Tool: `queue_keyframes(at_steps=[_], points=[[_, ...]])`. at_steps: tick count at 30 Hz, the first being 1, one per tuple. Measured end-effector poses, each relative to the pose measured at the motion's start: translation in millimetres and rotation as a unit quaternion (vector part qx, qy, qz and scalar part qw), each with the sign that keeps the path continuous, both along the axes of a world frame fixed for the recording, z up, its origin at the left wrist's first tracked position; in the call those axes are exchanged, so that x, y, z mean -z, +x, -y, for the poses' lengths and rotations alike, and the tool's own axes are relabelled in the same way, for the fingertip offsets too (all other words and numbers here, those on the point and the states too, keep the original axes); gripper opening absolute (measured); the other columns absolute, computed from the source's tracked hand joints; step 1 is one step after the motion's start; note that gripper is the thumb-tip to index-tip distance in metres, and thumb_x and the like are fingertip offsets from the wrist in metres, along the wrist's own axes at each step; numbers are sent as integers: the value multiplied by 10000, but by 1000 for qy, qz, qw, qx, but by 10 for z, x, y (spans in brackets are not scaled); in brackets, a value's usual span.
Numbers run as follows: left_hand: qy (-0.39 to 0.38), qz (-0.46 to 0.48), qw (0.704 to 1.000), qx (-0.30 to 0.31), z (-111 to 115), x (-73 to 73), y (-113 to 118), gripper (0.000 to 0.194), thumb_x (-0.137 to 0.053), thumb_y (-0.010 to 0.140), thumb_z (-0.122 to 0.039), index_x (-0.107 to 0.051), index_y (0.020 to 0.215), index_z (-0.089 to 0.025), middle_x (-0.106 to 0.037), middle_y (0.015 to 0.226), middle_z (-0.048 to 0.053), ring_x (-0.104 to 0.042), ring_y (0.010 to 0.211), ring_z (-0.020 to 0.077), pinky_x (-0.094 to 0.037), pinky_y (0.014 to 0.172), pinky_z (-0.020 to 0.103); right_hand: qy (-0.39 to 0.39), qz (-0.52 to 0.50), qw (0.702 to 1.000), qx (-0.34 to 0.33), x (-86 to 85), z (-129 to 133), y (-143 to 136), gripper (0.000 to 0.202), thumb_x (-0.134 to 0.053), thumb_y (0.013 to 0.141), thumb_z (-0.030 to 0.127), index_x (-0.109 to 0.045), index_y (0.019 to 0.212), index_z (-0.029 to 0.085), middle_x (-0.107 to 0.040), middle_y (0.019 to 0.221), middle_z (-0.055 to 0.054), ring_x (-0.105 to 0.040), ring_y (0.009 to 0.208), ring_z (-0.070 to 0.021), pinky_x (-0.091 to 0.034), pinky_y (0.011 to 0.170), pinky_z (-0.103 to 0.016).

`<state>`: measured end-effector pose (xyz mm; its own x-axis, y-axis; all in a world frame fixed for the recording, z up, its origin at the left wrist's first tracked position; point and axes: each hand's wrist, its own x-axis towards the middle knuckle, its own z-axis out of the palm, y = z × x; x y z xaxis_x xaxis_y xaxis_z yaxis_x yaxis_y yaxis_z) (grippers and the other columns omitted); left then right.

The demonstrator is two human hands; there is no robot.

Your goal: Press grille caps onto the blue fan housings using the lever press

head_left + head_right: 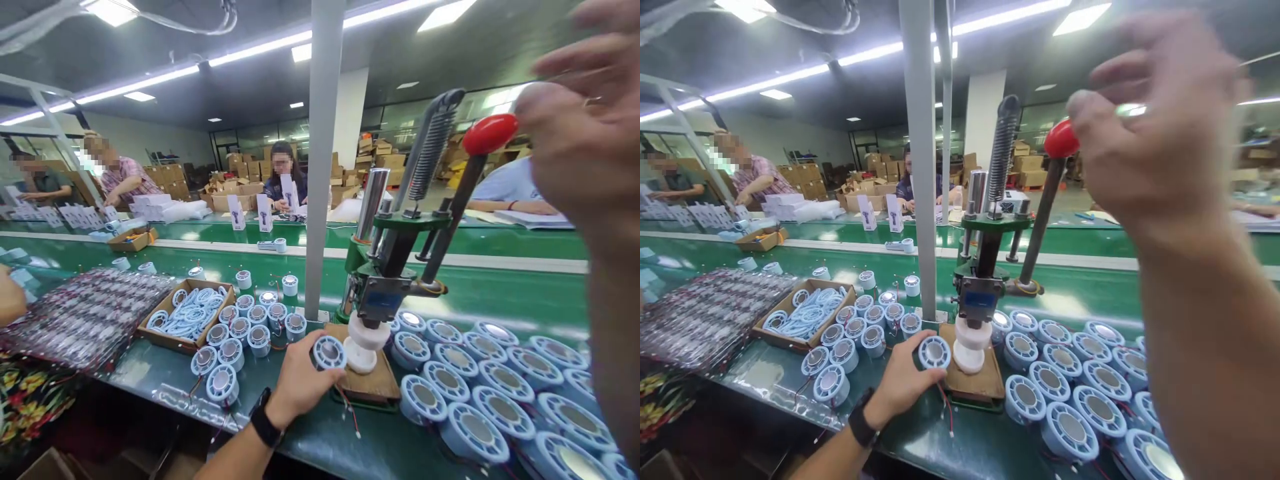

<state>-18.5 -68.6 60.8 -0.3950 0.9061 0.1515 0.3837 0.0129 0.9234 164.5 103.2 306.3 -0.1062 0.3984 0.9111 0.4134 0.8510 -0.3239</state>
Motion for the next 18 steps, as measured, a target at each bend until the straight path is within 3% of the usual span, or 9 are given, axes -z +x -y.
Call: queue_keyframes(at_steps=[2, 4, 6, 8, 13, 16, 18], points=[[19, 13, 1000, 16, -224, -6, 11, 496, -808, 622, -174, -702, 1106, -182, -757, 1049, 43, -689, 960, 247, -537, 914, 357, -53, -23, 998, 23, -169, -193, -243, 381, -436, 969, 266, -702, 1041, 3, -730, 986, -124, -705, 850, -99, -499, 726, -296], [29, 37, 998, 37, -428, 59, 56, 546, -852, 595, -197, -698, 1118, -174, -755, 1051, 61, -690, 952, 255, -538, 917, 375, -65, -55, 996, 27, -179, -285, -411, 361, -425, 926, 185, -714, 995, -20, -731, 815, -97, -664, 650, -54, -456, 592, -243], [45, 74, 994, 65, -595, 143, 121, 590, -884, 571, -208, -694, 1129, -170, -747, 1090, 79, -684, 996, 269, -530, 944, 391, -42, -85, 995, 15, -134, -314, -469, 354, -438, 892, 174, -723, 987, -14, -728, 774, -80, -638, 581, -34, -432, 551, -215], [68, 122, 985, 100, -711, 209, 177, 616, -894, 562, -187, -686, 1141, -159, -736, 1138, 97, -671, 1058, 282, -515, 975, 401, -67, -100, 993, -4, -112, -323, -460, 356, -459, 882, 193, -716, 995, -28, -738, 823, -104, -669, 612, -50, -420, 545, -210], [80, 171, 970, 152, -776, 259, 191, 599, -889, 577, -180, -684, 1137, -121, -738, 1137, 124, -674, 1059, 295, -516, 956, 408, -201, -138, 967, -74, -203, -309, -458, 447, -427, 922, 283, -683, 970, -80, -731, 856, -144, -705, 655, -105, -404, 532, -243], [62, 124, 980, 145, -730, 238, 174, 534, -874, 612, -203, -699, 1109, -119, -748, 1100, 115, -680, 1036, 301, -521, 946, 419, -201, -142, 966, -75, -197, -252, -433, 490, -456, 919, 365, -687, 925, -66, -720, 773, -107, -642, 514, -49, -408, 520, -235], [59, 104, 980, 159, -676, 196, 173, 576, -861, 641, -212, -673, 1179, -134, -729, 1166, 118, -663, 1095, 308, -503, 991, 435, -127, -122, 982, -75, -105, -237, -342, 485, -489, 916, 408, -703, 927, -27, -709, 725, -65, -625, 485, -42, -409, 512, -222]])
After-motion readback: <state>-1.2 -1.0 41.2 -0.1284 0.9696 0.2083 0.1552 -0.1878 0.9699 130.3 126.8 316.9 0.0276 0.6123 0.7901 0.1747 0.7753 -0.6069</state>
